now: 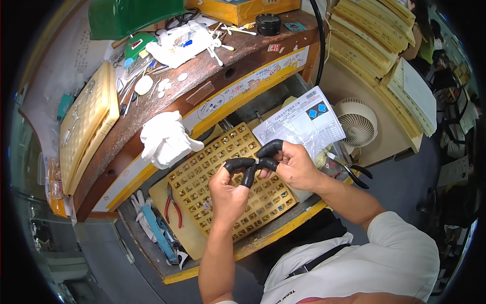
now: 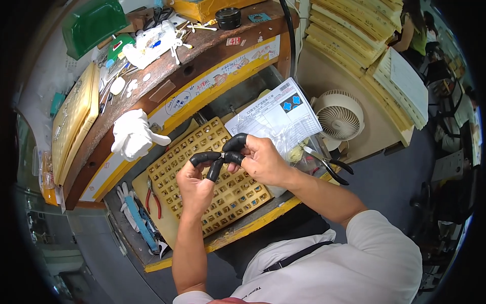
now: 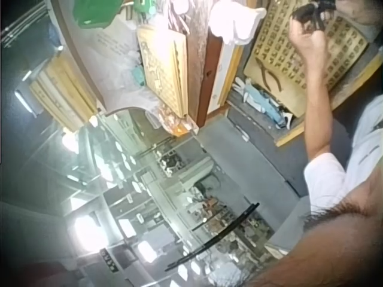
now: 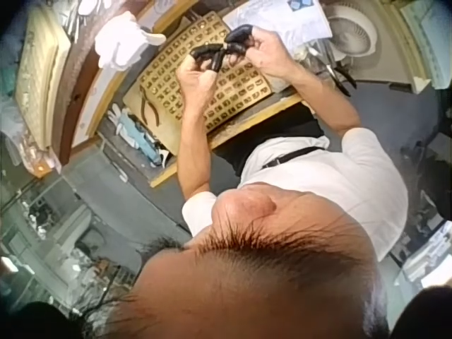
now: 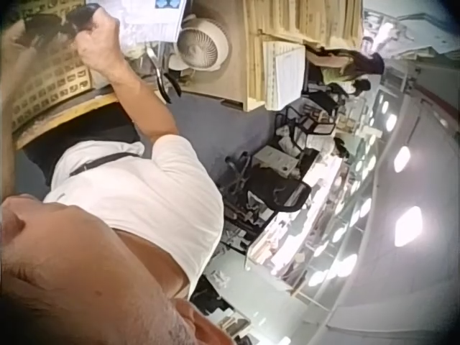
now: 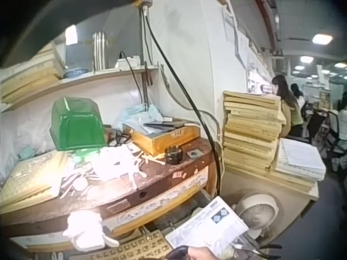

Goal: Assembling small plastic and metal jewelry components at a workshop station.

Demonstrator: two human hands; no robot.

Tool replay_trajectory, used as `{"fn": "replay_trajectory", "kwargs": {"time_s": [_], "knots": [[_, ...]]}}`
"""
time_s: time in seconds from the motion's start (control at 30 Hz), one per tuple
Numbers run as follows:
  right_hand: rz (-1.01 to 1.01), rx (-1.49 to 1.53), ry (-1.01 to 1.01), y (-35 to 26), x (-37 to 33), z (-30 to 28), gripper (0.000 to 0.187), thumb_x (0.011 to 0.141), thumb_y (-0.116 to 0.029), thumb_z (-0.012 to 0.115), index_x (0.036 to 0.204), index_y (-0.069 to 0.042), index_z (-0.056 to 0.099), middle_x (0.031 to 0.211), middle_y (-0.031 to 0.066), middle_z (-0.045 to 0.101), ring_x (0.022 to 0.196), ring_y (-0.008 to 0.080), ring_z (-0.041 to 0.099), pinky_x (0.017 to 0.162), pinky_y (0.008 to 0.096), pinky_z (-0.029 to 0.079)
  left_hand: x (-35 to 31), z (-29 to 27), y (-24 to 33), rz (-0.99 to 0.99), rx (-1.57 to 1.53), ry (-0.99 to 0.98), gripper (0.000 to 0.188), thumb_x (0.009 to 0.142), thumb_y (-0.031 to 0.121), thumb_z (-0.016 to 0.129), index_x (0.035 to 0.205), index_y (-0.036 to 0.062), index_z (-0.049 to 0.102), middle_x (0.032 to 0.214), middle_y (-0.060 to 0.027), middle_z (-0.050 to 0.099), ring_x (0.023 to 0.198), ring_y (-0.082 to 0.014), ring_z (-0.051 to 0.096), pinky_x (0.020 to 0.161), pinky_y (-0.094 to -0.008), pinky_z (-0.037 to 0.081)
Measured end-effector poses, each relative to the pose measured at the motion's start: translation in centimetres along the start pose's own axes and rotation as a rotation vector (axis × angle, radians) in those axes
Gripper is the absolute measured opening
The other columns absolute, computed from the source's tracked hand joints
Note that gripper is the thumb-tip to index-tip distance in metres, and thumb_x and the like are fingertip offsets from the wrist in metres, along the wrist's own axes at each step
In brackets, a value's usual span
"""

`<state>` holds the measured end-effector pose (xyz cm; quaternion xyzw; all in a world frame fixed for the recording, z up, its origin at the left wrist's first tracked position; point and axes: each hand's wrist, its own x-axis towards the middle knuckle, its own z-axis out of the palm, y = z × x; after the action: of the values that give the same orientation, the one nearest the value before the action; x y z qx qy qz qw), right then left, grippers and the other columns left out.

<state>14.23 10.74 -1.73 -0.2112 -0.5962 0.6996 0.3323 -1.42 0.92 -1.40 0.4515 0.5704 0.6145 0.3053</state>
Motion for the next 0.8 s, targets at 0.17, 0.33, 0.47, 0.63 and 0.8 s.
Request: {"fn": "replay_trajectory", "kwargs": {"time_s": [0.17,0.33,0.47,0.63,0.8], "knots": [[-0.005,0.014,-0.034,-0.3,-0.2,-0.2,0.033,0.084,0.016,0.045,0.109,0.007,0.064,0.093,0.0112,0.070,0.084,0.0155,0.070,0.078,0.0297,0.059,-0.1,0.2,0.2,-0.028,-0.117,0.026,0.021,0.081,-0.010,0.065,0.100,-0.0020,0.069,0.095,-0.0056,0.070,0.088,-0.0132,0.064,0.083,-0.0273,0.050],[-0.133,-0.177,-0.035,-0.3,0.0,-0.5,0.035,0.079,0.016,0.047,0.105,0.006,0.068,0.089,0.0124,0.071,0.081,0.0166,0.070,0.073,0.0294,0.058,0.0,-0.2,0.2,-0.064,-0.111,0.013,0.020,0.081,-0.009,0.068,0.100,-0.0025,0.069,0.093,-0.0057,0.070,0.087,-0.0129,0.065,0.082,-0.0272,0.050],[-0.345,-0.453,-0.071,-0.5,0.1,-0.7,0.039,0.075,0.016,0.048,0.104,0.003,0.071,0.082,0.0120,0.068,0.074,0.0190,0.068,0.066,0.0306,0.055,0.1,-0.8,-0.2,0.032,0.065,-0.048,0.020,0.082,-0.009,0.069,0.100,-0.0031,0.069,0.094,-0.0073,0.071,0.088,-0.0131,0.066,0.083,-0.0268,0.051],[-0.352,-0.445,-0.075,-0.8,0.1,-0.5,0.042,0.075,0.017,0.047,0.106,0.003,0.071,0.080,0.0100,0.066,0.074,0.0179,0.069,0.066,0.0296,0.056,0.1,-0.4,0.4,0.059,0.096,-0.037,0.021,0.079,-0.009,0.069,0.099,-0.0022,0.070,0.091,-0.0068,0.071,0.086,-0.0131,0.066,0.080,-0.0264,0.050],[0.011,0.047,-0.074,-0.3,0.0,-0.4,0.034,0.087,0.013,0.046,0.114,0.005,0.065,0.089,0.0080,0.069,0.079,0.0128,0.069,0.076,0.0281,0.058,0.0,-0.2,0.9,0.088,0.036,0.015,0.023,0.078,-0.010,0.066,0.099,-0.0018,0.070,0.090,-0.0086,0.070,0.084,-0.0153,0.066,0.078,-0.0276,0.050]]}}
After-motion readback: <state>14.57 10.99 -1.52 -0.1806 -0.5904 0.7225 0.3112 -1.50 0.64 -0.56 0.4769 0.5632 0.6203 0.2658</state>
